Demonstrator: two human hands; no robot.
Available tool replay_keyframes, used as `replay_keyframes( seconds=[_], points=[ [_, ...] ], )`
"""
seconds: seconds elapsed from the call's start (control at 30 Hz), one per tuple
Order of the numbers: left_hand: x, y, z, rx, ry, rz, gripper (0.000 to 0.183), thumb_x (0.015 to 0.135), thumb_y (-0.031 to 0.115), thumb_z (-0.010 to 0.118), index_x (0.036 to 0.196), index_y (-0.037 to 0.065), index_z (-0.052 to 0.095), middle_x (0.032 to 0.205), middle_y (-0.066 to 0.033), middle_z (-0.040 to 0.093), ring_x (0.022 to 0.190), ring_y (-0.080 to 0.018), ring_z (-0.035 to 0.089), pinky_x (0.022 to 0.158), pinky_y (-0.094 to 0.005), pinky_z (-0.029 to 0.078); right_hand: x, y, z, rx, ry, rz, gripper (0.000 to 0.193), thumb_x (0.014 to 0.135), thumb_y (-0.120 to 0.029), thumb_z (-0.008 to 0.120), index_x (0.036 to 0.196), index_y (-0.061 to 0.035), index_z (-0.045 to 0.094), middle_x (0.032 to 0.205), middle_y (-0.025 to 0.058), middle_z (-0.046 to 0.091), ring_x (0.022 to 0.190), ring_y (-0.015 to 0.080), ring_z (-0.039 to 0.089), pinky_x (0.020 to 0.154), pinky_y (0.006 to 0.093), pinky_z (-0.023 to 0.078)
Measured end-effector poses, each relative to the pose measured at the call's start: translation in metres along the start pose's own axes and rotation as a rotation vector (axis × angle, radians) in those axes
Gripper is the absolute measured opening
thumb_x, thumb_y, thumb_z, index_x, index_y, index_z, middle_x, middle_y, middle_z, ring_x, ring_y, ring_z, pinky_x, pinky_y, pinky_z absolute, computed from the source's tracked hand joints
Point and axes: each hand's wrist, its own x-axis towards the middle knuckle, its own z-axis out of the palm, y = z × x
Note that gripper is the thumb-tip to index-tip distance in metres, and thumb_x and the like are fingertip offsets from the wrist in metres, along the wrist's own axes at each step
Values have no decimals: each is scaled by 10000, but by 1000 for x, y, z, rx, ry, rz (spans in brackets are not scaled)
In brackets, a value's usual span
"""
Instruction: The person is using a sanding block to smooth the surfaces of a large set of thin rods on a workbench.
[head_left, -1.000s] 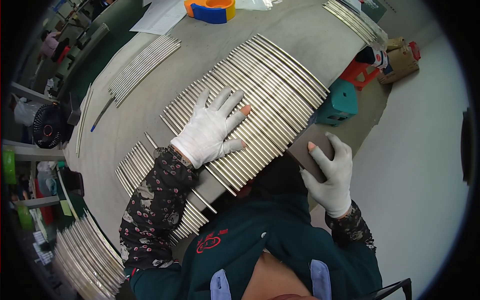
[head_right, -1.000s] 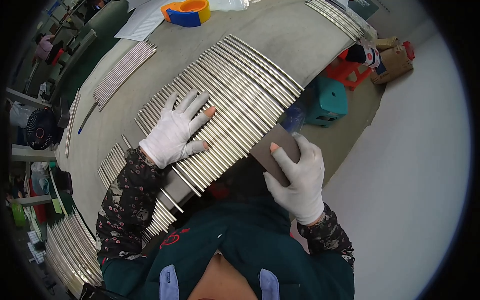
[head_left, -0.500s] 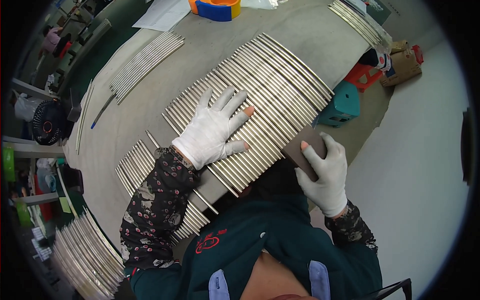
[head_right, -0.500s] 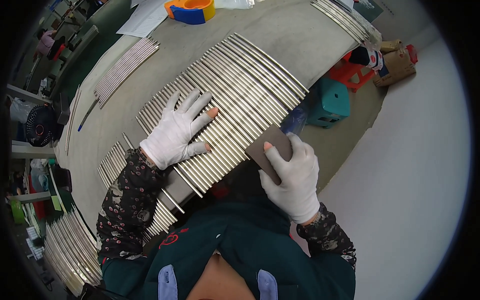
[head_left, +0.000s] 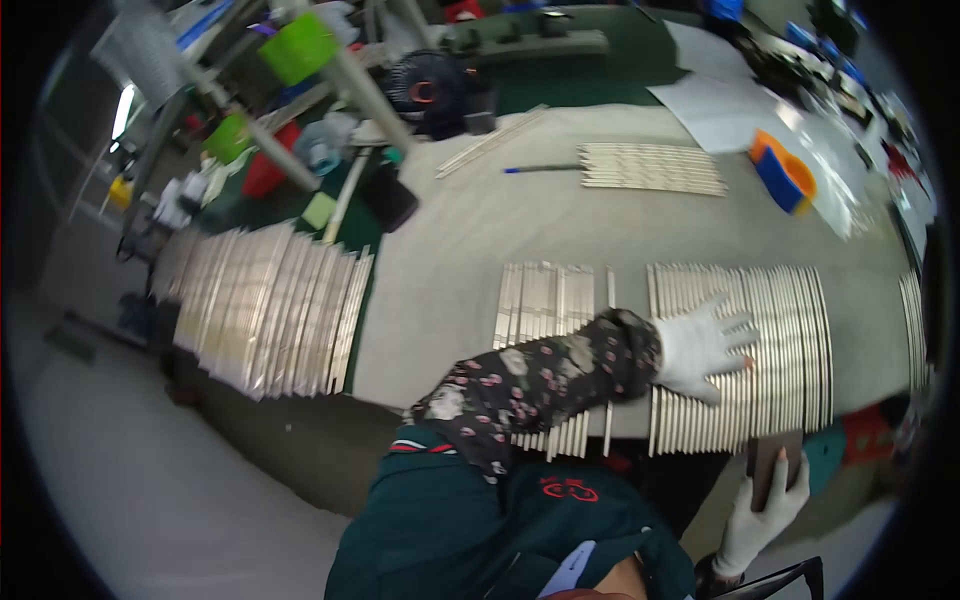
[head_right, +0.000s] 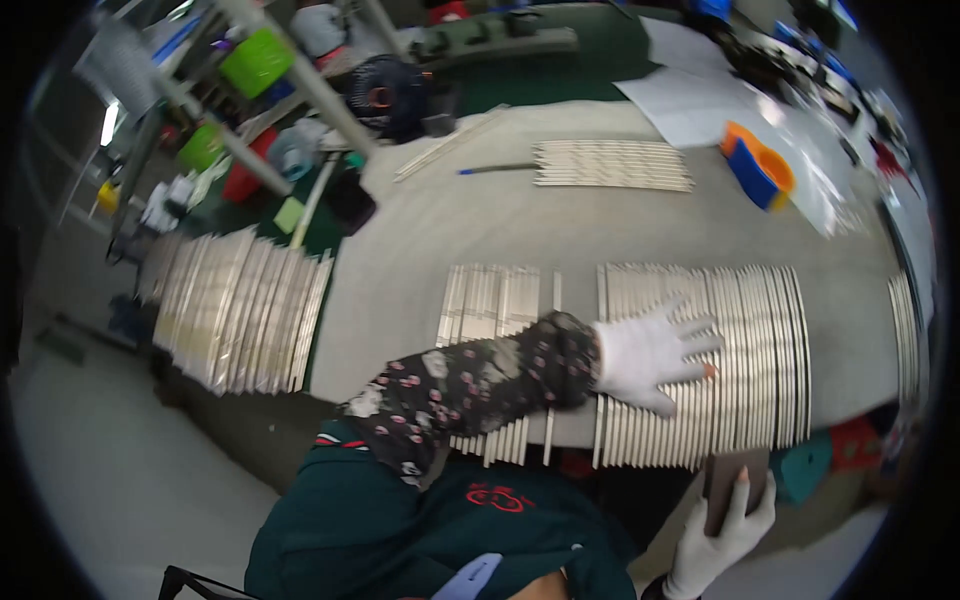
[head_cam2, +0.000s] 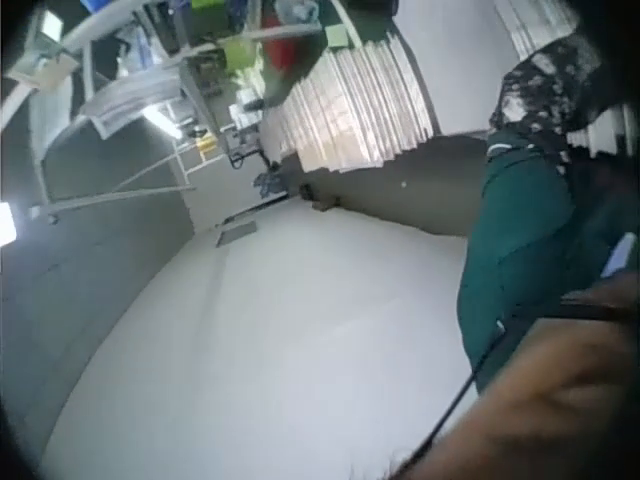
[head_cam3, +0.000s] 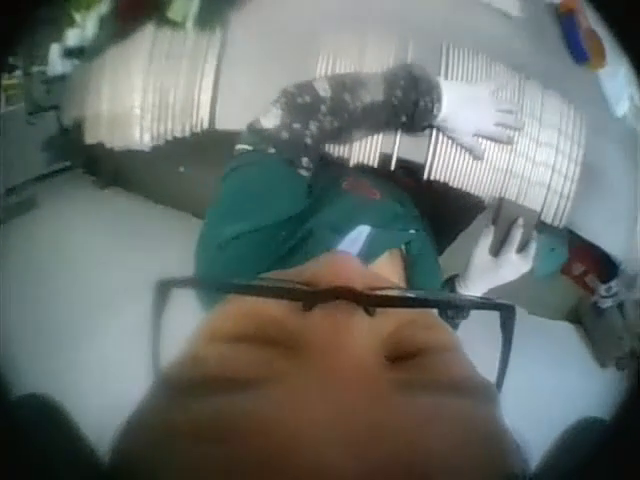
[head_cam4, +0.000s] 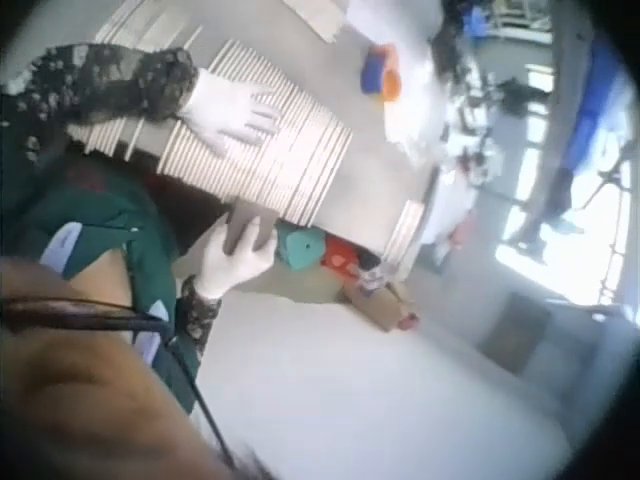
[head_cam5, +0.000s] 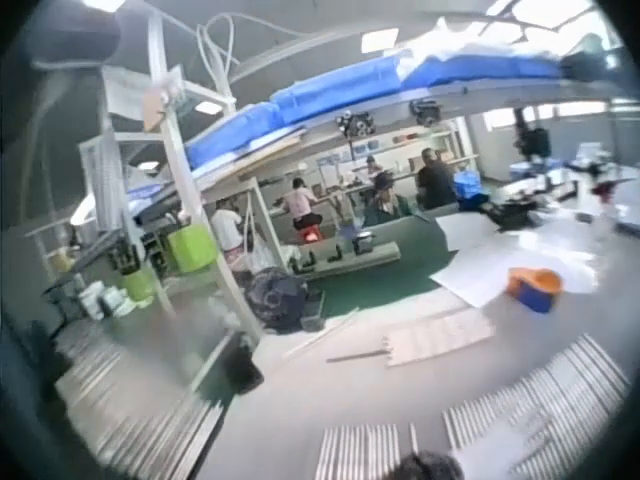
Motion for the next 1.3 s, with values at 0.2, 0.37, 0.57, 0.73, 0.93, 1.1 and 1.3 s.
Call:
replay_keyframes(
  seconds=[0.2, 0.37, 0.57, 0.73, 0.93, 1.1, 1.3],
  points=[
    [6, 6, 8, 27, -59, -32, 696, 833, 586, 504, 1365, 140, 461, 1474, -114, 338, 1401, -304, 223, 1115, -593, 130, 41, -19, -9, 5, 185, -153, 431, 783, -272, 756, 1127, -36, 653, 1157, 236, 553, 1040, 395, 528, 917, 496, 427],
    [-3, 4, -1, 126, 20, -158, 745, 817, 537, 561, 1367, 53, 431, 1479, -160, 312, 1388, -310, 245, 1092, -591, 168, 47, -35, 5, 181, 102, -82, 656, 679, -31, 689, 1305, -136, 522, 1314, 218, 452, 1140, 384, 467, 958, 440, 383],
    [-58, 58, -46, -126, -36, 175, 754, 715, 473, 687, 1328, 109, 440, 1452, -116, 350, 1356, -313, 300, 1093, -581, 204, 28, -21, -4, 103, 149, 78, 636, 647, -28, 661, 1267, -124, 552, 1287, 206, 471, 1123, 367, 476, 953, 436, 395],
    [-160, 27, -71, 70, -149, -228, 765, 864, 623, 403, 1422, 108, 313, 1415, -228, 349, 1310, -424, 331, 1058, -587, 217, 13, -8, -8, 61, 171, 153, 617, 643, -28, 653, 1249, -105, 563, 1272, 204, 479, 1117, 355, 481, 941, 431, 409],
    [-197, 21, -59, 154, -123, -416, 809, 786, 510, 583, 1424, 98, 306, 1467, -230, 267, 1360, -421, 244, 1089, -608, 146, 19, -16, -3, 116, 176, 120, 607, 631, -44, 683, 1226, -100, 574, 1260, 205, 486, 1091, 358, 489, 925, 426, 418],
    [-146, 14, -51, 161, -186, -361, 861, 801, 473, 578, 1485, 128, 185, 1475, -257, 233, 1367, -443, 223, 1102, -588, 126, 21, -25, 2, 139, 148, 122, 591, 619, -58, 708, 1197, -100, 586, 1256, 216, 482, 1094, 359, 490, 921, 426, 421],
    [-77, -16, -34, 87, -49, -110, 828, 861, 553, 506, 1484, 122, 171, 1498, -239, 191, 1382, -420, 211, 1102, -598, 143, 12, -21, -3, 129, 137, 165, 590, 616, -58, 711, 1192, -101, 587, 1255, 218, 482, 1086, 360, 495, 916, 425, 427]
  ],
)
